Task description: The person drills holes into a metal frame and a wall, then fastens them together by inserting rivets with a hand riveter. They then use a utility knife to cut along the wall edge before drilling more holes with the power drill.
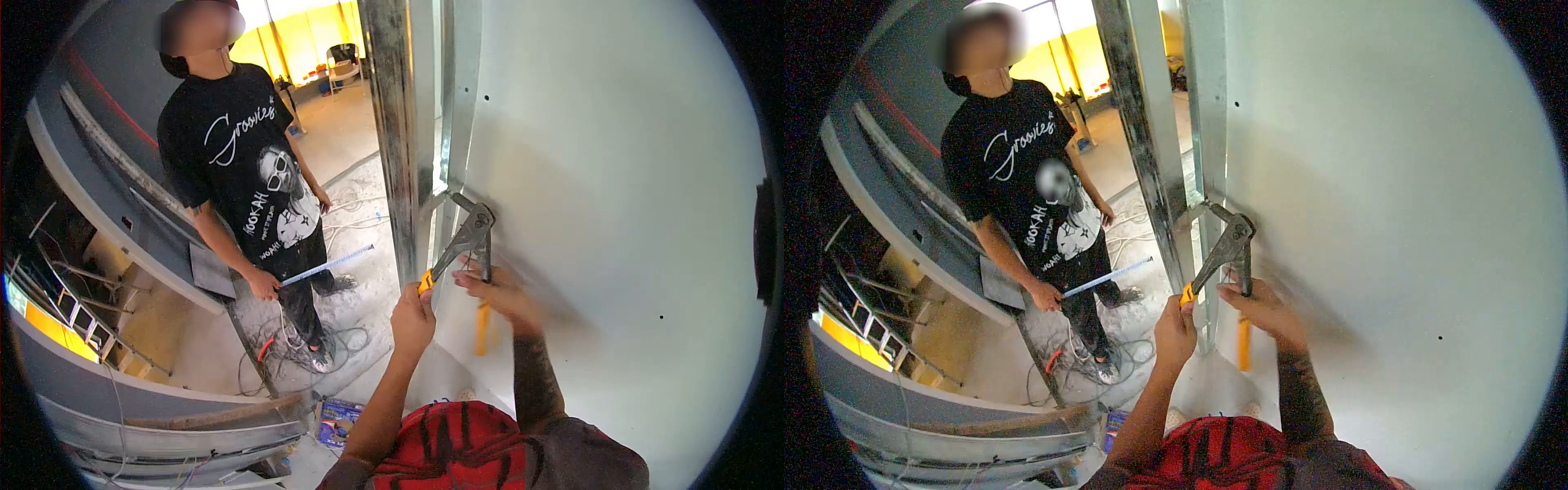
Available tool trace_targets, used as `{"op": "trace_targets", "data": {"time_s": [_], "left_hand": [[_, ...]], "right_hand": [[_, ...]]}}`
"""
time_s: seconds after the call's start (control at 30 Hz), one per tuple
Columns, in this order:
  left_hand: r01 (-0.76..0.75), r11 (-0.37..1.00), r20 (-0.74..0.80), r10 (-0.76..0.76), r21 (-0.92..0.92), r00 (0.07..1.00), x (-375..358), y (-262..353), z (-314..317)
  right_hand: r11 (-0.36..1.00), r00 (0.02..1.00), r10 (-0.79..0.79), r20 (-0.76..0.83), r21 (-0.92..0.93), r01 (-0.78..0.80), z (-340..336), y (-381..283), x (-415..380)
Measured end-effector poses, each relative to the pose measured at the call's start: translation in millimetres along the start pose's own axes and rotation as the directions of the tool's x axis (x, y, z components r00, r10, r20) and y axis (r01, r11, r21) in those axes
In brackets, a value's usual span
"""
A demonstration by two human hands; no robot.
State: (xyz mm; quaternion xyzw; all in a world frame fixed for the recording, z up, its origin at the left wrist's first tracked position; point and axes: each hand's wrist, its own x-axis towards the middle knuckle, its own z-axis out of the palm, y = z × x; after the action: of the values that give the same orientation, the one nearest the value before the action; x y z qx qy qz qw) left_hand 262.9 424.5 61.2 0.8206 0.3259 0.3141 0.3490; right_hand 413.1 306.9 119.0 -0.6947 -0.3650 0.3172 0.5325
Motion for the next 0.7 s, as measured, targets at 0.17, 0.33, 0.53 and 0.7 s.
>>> {"op": "trace_targets", "data": {"time_s": [0.17,0.33,0.53,0.7], "left_hand": [[-0.450,0.893,-0.158,0.443,-0.012,0.883,-12,10,-18],[-0.155,0.978,0.257,0.186,-0.137,0.948,2,-6,-25],[-0.077,0.988,0.088,0.089,-0.136,0.992,7,-18,0],[-0.013,1.000,0.046,0.014,-0.013,0.999,2,-8,19]], "right_hand": [[0.701,0.997,-0.055,-0.063,0.708,0.083,61,18,35],[0.783,0.961,0.108,-0.254,0.617,0.075,81,6,45],[0.993,0.992,-0.066,0.107,0.107,0.054,12,13,32],[0.994,0.998,-0.018,0.056,0.105,0.012,0,-2,13]]}}
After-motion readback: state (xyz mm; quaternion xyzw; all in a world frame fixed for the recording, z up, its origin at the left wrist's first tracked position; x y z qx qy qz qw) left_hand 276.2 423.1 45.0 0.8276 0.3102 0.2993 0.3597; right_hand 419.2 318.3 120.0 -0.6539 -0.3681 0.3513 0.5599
